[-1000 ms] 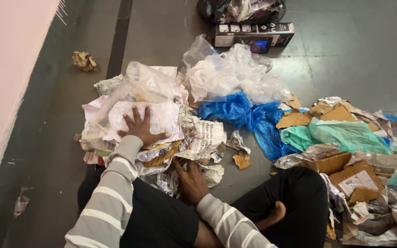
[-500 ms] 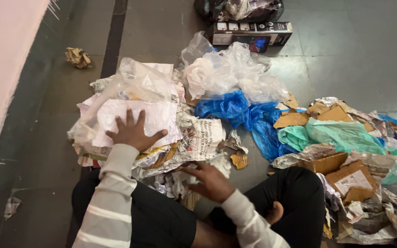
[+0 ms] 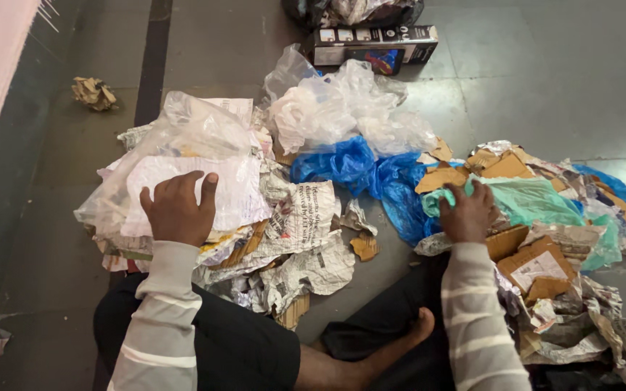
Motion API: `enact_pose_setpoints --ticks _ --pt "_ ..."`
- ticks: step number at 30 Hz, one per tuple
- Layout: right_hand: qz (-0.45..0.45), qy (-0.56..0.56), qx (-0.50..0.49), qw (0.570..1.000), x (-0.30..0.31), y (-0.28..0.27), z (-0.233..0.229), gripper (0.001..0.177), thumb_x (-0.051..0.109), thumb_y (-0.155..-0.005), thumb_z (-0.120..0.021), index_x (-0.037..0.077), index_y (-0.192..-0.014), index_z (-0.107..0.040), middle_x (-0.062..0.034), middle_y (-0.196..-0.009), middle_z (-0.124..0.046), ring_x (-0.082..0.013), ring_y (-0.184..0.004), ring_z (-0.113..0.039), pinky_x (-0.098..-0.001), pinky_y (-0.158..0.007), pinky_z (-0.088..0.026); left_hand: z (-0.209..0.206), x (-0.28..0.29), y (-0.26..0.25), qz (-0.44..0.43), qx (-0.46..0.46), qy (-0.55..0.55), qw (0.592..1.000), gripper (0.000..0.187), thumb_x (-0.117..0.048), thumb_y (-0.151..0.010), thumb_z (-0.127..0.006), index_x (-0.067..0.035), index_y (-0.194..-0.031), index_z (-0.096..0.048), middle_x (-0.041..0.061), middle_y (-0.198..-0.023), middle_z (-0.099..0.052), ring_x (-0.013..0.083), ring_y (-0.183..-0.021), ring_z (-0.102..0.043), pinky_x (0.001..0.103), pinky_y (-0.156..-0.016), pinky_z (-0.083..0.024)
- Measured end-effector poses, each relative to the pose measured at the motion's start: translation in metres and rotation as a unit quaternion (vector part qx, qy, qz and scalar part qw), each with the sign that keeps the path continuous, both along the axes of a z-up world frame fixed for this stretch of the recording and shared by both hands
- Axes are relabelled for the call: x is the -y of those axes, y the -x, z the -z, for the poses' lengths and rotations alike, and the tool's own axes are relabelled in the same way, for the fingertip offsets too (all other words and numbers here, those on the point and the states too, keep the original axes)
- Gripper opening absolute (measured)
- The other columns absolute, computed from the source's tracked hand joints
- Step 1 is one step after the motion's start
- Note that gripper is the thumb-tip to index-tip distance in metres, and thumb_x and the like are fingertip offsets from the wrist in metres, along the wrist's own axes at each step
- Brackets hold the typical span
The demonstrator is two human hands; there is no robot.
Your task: The person sits on the floor and sorts through a large pile of mixed waste, separating paper, cardboard, and plastic bags by hand. They pick up individual items, inspect them, and place them into different piles on the floor.
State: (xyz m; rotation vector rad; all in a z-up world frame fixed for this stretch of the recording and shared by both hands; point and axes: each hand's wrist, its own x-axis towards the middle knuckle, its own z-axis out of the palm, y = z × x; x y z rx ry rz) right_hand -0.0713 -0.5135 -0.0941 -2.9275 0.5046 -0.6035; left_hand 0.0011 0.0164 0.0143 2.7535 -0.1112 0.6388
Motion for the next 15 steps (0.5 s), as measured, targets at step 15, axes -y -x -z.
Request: enact_pose_setpoints --ticks 15 --pt "0.023 -0.013 -0.156 0.987 0.005 -0.06 0.046 0.068 0.045 -0.081 -0.075 0.023 -0.143 -0.054 -0.0135 -0.131 -0.064 -0.0349 -0.127 -0.054 -0.0695 -0.113 -0.018 -0.017 0.008 0.003 0.053 0.093 0.106 0.989 0.025 -0.031 -0.107 -0.067 -0.009 -0.098 -0.075 0.011 -0.096 -0.074 0.0336 -0.094 -0.068 0.049 -0.087 -0.047"
